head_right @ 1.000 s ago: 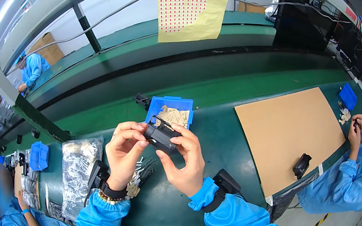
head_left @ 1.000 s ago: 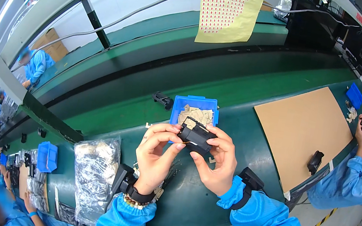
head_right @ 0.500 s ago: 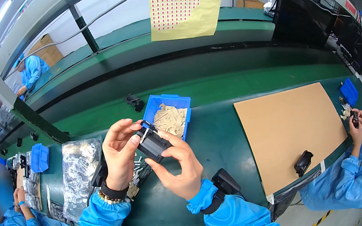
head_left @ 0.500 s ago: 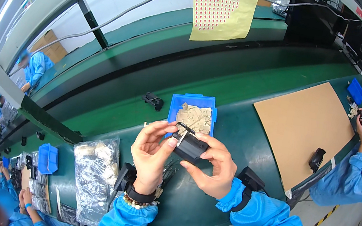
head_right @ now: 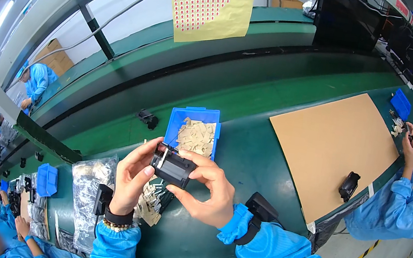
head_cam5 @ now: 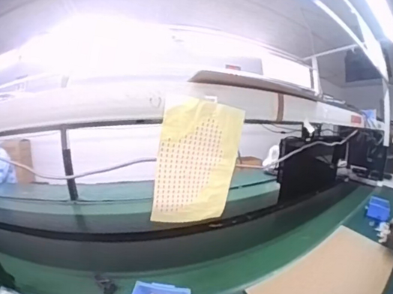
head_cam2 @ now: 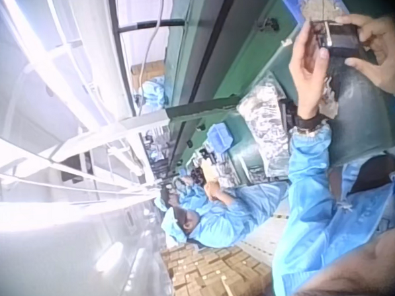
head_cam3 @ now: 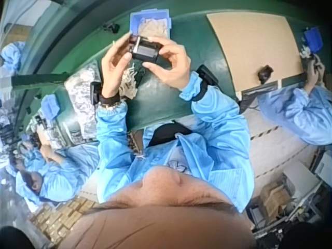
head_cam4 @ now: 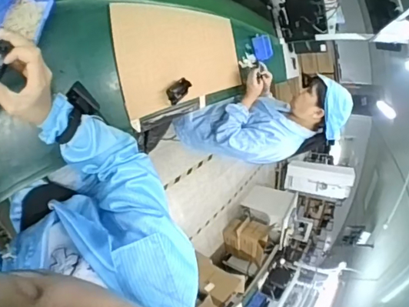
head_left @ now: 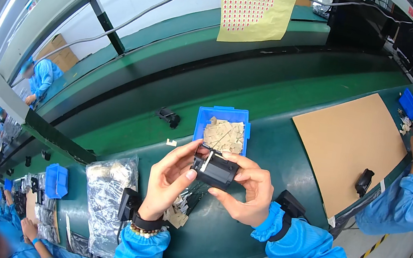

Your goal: Assembling small plastic components at a manufacturing workstation.

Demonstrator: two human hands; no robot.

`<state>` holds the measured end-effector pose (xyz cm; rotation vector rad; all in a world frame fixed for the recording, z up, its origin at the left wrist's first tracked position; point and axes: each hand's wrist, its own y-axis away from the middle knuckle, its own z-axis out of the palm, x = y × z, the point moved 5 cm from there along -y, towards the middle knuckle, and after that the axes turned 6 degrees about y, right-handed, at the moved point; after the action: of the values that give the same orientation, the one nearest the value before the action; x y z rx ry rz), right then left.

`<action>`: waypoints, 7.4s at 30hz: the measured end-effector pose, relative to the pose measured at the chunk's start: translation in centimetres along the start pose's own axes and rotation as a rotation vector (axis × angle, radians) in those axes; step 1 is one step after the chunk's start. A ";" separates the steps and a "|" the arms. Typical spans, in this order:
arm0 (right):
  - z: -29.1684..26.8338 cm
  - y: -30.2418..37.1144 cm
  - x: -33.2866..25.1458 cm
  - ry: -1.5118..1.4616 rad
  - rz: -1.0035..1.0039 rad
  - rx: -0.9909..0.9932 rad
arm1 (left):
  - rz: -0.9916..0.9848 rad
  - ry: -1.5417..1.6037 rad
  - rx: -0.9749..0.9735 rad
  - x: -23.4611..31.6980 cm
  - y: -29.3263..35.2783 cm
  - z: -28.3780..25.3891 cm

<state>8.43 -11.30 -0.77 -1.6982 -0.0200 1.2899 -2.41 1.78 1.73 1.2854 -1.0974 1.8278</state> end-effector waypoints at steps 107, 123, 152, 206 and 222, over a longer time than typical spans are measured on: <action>-2.3 1.2 -0.7 0.431 0.158 -0.499 | 0.086 -1.267 -0.028 -0.6 3.1 -5.4; 2.3 1.5 2.3 0.269 0.165 -0.558 | -0.002 -1.469 -0.095 -1.6 11.2 -1.0; 2.2 1.9 3.1 -0.638 0.782 -0.557 | -0.001 -0.275 0.244 -1.7 4.1 -0.2; -1.3 -1.3 1.9 0.508 0.179 -0.120 | -0.076 -0.002 0.403 -7.7 3.4 -2.7; -13.9 6.0 -3.4 1.340 0.259 -0.254 | -0.073 0.013 0.413 -6.5 3.6 -2.4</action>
<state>14.33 -25.53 -2.73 -2.5299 0.8614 0.0922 -4.42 2.12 -5.84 1.5176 -0.6740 2.0720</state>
